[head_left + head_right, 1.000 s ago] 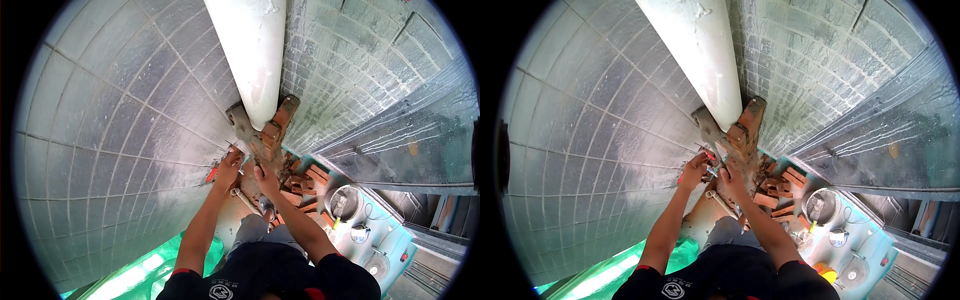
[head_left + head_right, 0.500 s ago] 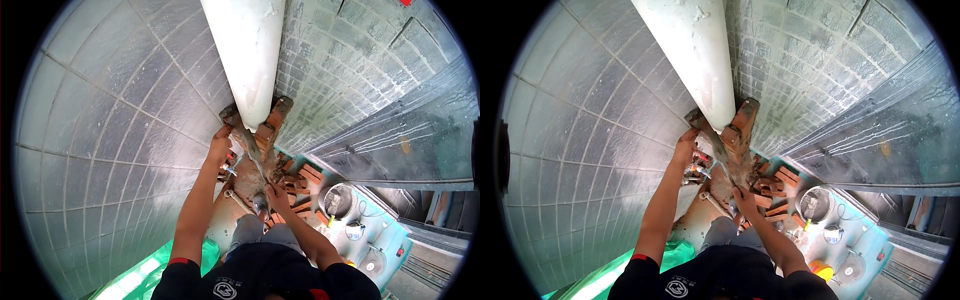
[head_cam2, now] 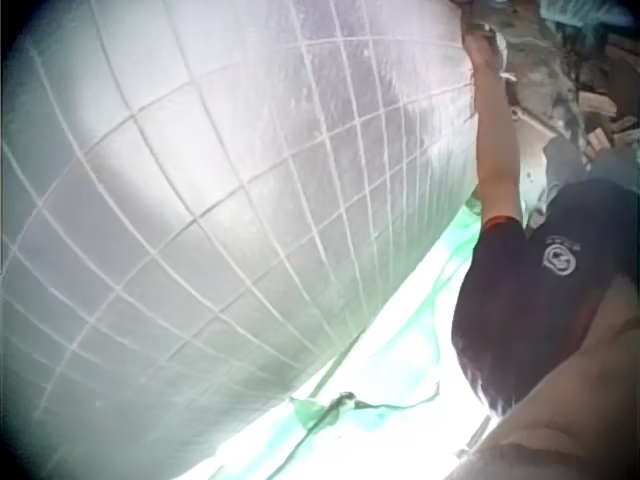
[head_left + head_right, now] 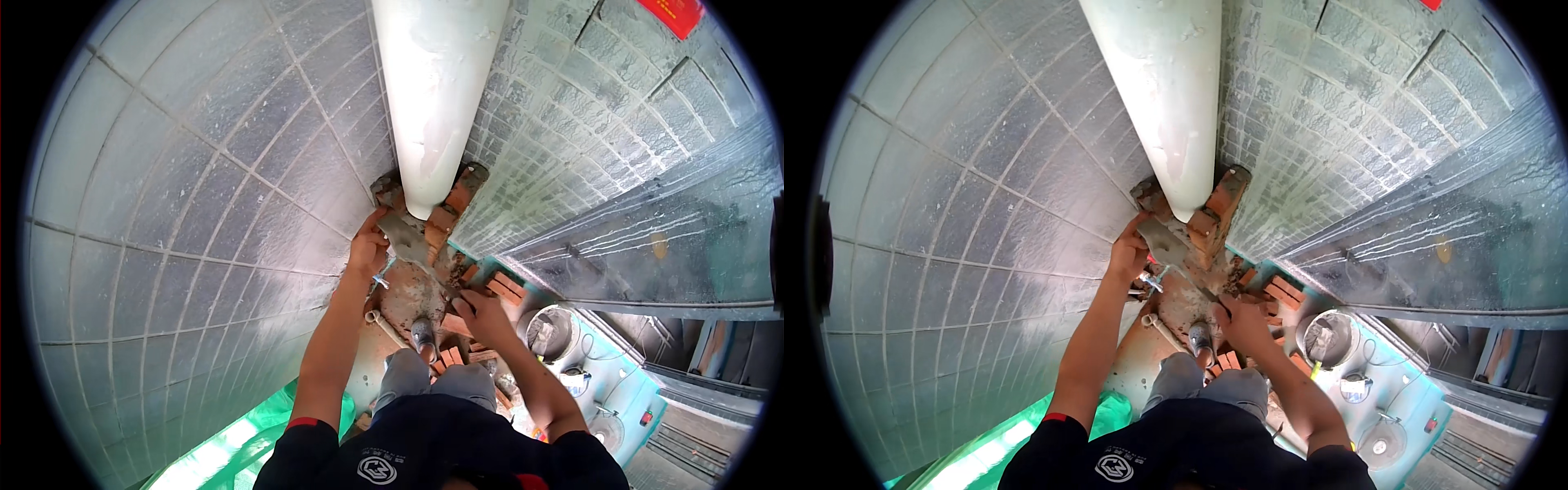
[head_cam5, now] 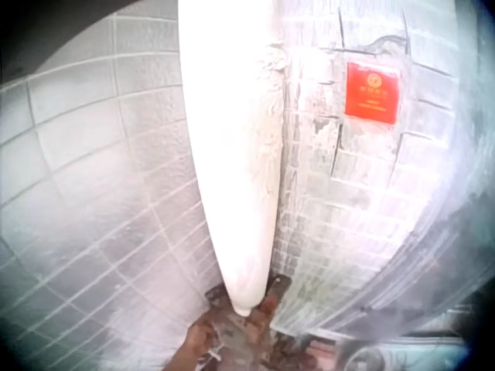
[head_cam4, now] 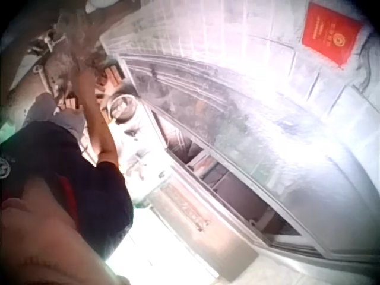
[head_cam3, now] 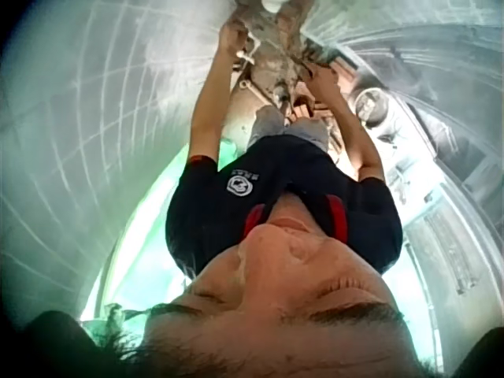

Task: The person applies mortar to bricks using a trowel and then places the bricks around a vertical pipe in a corner.

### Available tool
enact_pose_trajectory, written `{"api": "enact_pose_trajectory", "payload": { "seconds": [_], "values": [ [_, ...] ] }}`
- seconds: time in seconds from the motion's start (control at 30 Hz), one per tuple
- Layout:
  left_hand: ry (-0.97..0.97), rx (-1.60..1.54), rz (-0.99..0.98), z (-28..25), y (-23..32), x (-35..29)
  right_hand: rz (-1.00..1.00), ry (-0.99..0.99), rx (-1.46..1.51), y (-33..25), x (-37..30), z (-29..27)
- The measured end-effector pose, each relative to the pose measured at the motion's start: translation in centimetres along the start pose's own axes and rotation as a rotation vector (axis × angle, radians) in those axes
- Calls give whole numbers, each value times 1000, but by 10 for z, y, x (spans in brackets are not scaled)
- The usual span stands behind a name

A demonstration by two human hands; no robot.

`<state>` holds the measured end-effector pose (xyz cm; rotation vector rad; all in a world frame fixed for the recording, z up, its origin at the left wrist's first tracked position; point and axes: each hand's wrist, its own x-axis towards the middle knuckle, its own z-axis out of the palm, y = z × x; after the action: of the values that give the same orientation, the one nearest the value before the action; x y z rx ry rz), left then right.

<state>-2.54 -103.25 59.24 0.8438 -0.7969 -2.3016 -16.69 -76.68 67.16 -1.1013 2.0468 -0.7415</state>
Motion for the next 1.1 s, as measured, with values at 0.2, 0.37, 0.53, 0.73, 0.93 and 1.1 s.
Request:
{"api": "enact_pose_trajectory", "payload": {
  "seconds": [0.2, 0.37, 0.53, 0.73, 0.93, 1.1],
  "values": [
    [11, -163, 74, -2, -22, 6, 42, -147, -38, -42, 36, -61],
    [54, -60, 88, 3, -21, 8, 136, -226, 253, -49, 47, -69],
    [84, 107, 93, 7, -9, 4, 273, -307, 309, -69, 49, -75],
    [93, 279, 56, 17, -1, 6, 180, -237, 451, -60, 42, -71],
    [91, 210, 86, -23, -22, -1, 80, -214, 278, -30, 12, -60],
    [281, 139, -135, -84, -101, -54, -52, -134, -152, 21, 23, -9]
  ]
}}
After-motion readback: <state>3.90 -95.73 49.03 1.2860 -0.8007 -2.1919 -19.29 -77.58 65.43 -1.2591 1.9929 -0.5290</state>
